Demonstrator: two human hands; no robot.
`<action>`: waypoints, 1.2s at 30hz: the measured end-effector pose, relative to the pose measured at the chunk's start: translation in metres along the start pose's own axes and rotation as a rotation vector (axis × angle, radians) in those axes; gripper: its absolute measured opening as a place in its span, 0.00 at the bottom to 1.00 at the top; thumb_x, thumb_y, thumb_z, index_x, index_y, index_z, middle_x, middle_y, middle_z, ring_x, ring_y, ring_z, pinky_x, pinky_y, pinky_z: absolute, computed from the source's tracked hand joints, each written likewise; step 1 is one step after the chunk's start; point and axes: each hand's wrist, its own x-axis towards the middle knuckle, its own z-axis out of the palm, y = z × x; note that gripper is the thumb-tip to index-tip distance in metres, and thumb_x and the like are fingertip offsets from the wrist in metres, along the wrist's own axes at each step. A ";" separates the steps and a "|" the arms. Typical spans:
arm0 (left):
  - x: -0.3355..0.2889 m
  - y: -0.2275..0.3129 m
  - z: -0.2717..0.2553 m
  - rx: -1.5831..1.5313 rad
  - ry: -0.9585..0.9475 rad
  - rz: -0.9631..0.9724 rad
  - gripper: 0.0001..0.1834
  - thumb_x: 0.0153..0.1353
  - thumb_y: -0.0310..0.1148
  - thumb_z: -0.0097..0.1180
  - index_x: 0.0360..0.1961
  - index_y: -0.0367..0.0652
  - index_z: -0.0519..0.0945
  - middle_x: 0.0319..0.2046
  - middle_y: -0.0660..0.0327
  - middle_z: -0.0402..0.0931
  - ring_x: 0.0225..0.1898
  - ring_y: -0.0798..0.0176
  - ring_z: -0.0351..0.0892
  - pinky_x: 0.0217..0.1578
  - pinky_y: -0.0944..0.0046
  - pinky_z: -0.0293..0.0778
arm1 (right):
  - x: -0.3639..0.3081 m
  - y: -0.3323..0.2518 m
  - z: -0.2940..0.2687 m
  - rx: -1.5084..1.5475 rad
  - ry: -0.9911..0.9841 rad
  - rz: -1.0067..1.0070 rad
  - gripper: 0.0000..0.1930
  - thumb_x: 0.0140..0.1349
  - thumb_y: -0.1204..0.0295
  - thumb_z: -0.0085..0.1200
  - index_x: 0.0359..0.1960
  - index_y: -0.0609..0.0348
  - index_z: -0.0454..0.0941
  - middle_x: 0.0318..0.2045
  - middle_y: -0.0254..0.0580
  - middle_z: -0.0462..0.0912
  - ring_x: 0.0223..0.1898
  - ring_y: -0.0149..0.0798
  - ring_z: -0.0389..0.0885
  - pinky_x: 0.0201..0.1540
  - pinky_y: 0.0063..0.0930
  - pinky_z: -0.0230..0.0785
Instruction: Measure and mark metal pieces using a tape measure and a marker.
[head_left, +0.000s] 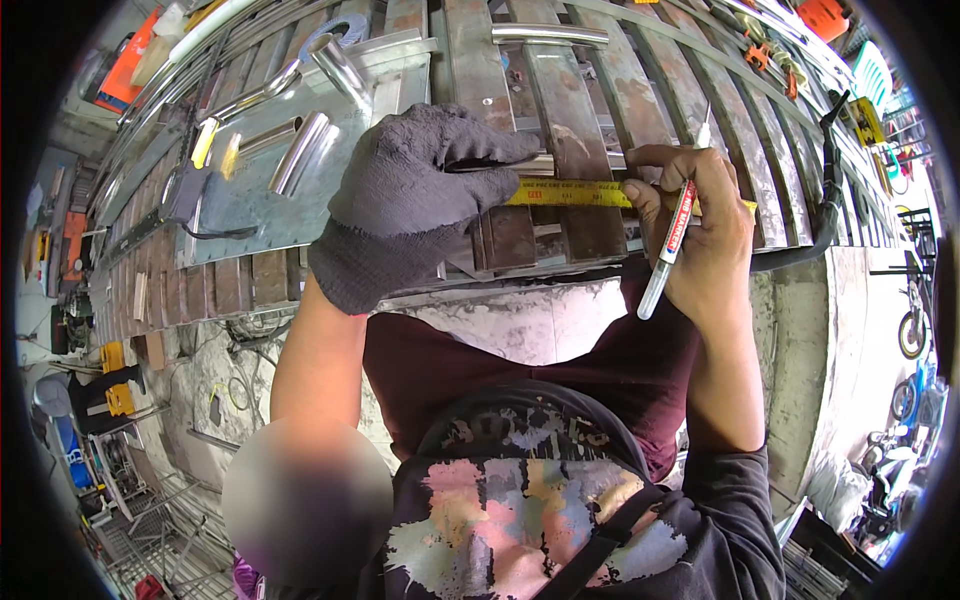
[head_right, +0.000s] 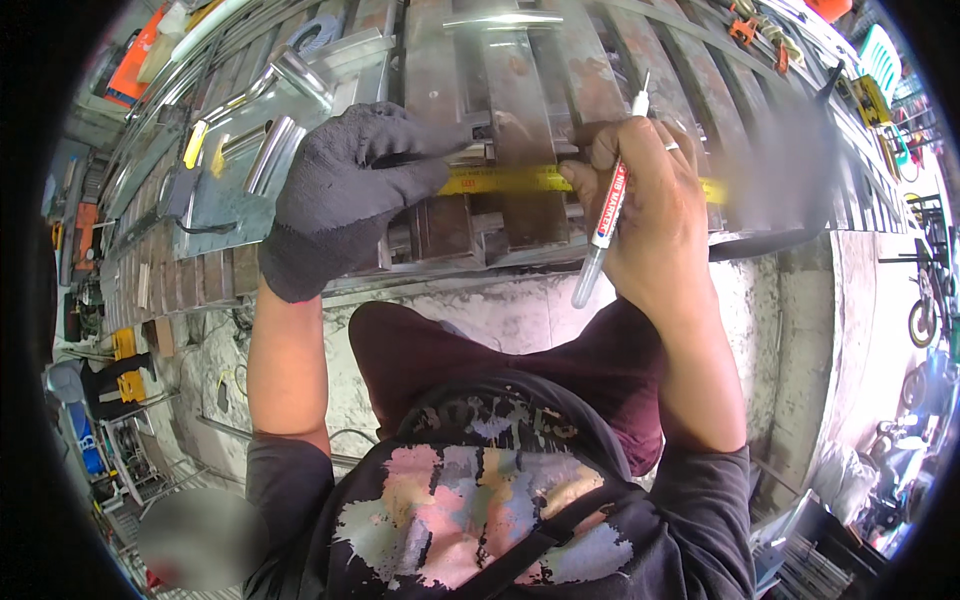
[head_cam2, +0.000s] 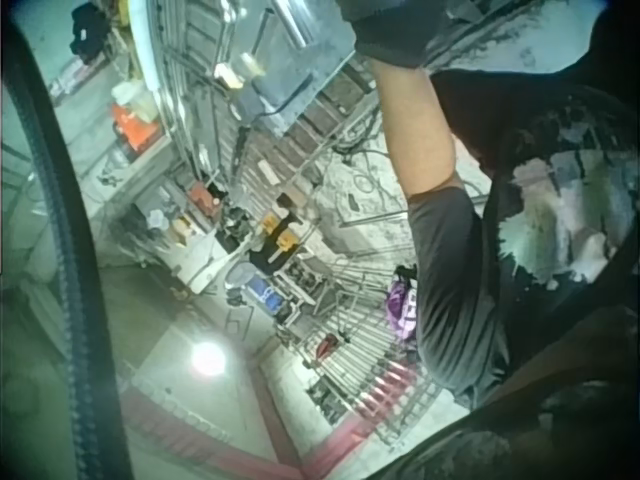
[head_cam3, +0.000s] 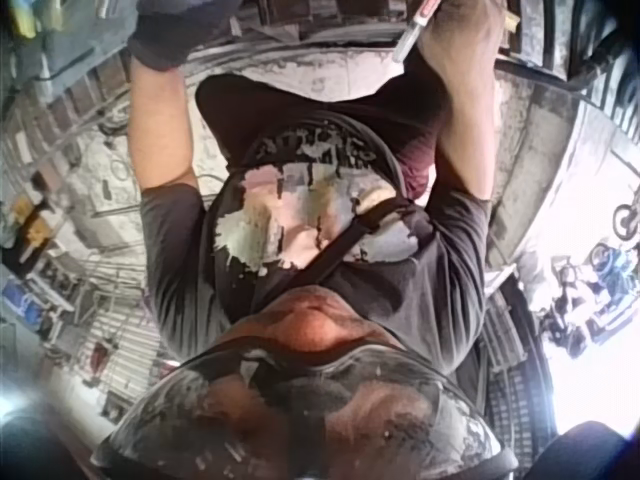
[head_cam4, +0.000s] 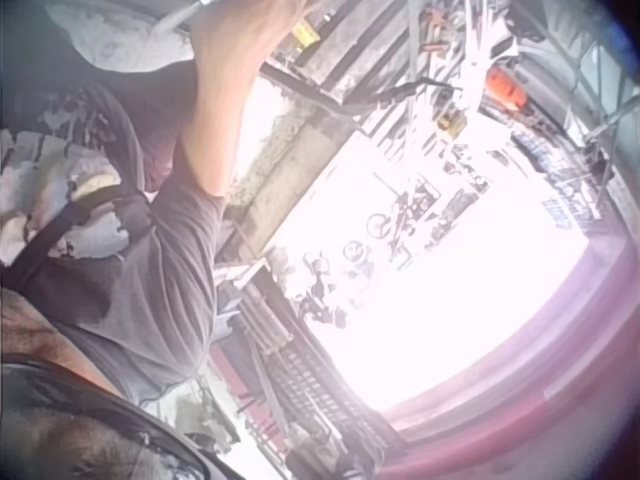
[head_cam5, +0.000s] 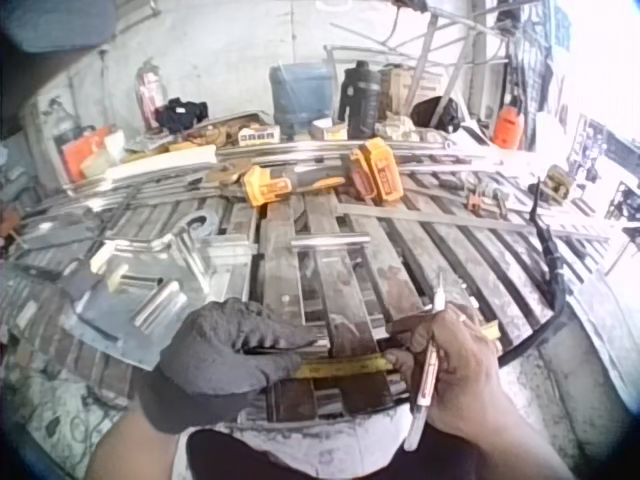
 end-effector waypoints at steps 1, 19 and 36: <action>-0.001 -0.001 0.000 0.033 0.003 0.029 0.16 0.74 0.24 0.73 0.61 0.37 0.96 0.44 0.59 0.93 0.46 0.65 0.87 0.53 0.60 0.82 | 0.002 0.000 0.001 0.017 -0.014 0.013 0.21 0.67 0.83 0.79 0.41 0.59 0.72 0.51 0.49 0.97 0.46 0.49 0.88 0.52 0.42 0.81; 0.000 0.000 -0.001 -0.129 0.023 -0.047 0.14 0.72 0.32 0.77 0.56 0.42 0.98 0.42 0.54 0.96 0.42 0.64 0.94 0.48 0.60 0.88 | 0.018 -0.007 0.022 0.165 -0.084 -0.046 0.15 0.72 0.86 0.73 0.44 0.58 0.75 0.43 0.43 0.95 0.43 0.41 0.91 0.51 0.36 0.84; -0.002 -0.013 0.002 -0.073 0.034 0.005 0.16 0.74 0.32 0.78 0.59 0.38 0.97 0.45 0.62 0.97 0.44 0.73 0.90 0.51 0.65 0.87 | 0.009 0.003 0.039 0.217 0.179 -0.010 0.10 0.73 0.78 0.73 0.49 0.56 0.83 0.37 0.41 0.89 0.39 0.44 0.85 0.52 0.39 0.80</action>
